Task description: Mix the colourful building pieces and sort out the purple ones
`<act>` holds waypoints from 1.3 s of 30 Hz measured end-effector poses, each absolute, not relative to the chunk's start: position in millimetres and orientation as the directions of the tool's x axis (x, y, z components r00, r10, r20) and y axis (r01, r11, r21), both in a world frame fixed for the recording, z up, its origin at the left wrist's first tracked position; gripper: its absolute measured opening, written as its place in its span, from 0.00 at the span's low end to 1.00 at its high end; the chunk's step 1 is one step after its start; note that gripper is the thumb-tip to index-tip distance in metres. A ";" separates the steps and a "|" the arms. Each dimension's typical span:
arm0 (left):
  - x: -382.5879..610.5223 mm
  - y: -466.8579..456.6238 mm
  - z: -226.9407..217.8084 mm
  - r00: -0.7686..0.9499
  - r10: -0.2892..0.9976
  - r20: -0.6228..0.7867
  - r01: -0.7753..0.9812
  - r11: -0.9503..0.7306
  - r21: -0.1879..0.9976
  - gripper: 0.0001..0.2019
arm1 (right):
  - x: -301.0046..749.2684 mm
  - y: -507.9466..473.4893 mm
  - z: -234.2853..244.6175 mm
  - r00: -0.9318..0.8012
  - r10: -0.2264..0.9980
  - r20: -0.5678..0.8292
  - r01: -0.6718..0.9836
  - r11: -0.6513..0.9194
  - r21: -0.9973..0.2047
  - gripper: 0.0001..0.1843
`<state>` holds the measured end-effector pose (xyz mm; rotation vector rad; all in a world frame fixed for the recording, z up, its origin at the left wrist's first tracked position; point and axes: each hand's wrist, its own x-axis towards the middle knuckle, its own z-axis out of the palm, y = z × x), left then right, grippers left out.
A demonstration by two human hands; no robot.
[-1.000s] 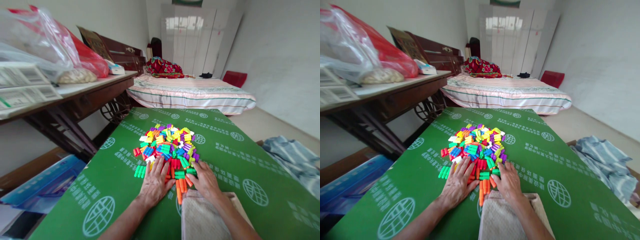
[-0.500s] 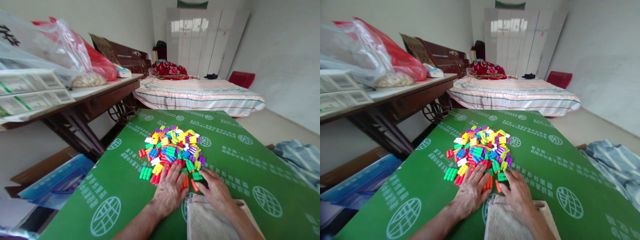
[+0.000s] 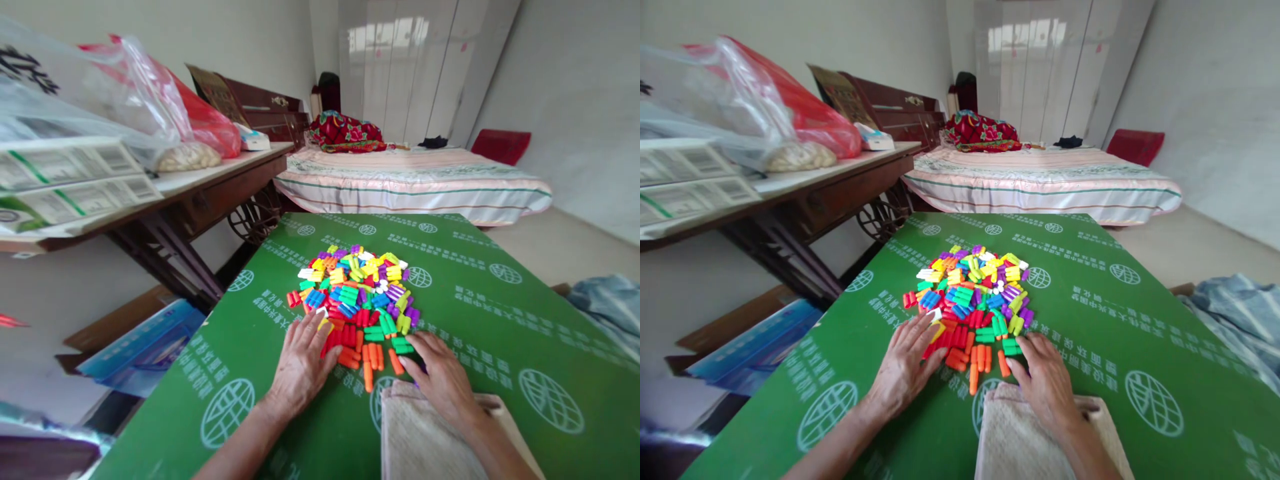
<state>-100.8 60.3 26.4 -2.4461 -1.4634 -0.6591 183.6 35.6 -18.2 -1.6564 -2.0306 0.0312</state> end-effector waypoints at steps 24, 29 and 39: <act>-154.8 182.1 11.7 -0.216 0.934 0.283 0.898 0.077 0.433 0.15 | 181.4 34.0 -14.4 -0.101 0.922 0.374 0.927 0.223 -0.301 0.20; -152.3 191.2 9.8 -0.216 0.937 0.275 0.908 0.089 0.408 0.14 | 184.9 34.3 -19.1 -0.101 0.918 0.384 0.922 0.232 -0.311 0.20; -152.0 186.0 5.1 -0.165 0.944 0.285 0.925 0.048 0.377 0.13 | 128.9 26.1 16.1 -0.245 0.830 0.500 0.849 0.433 -0.303 0.16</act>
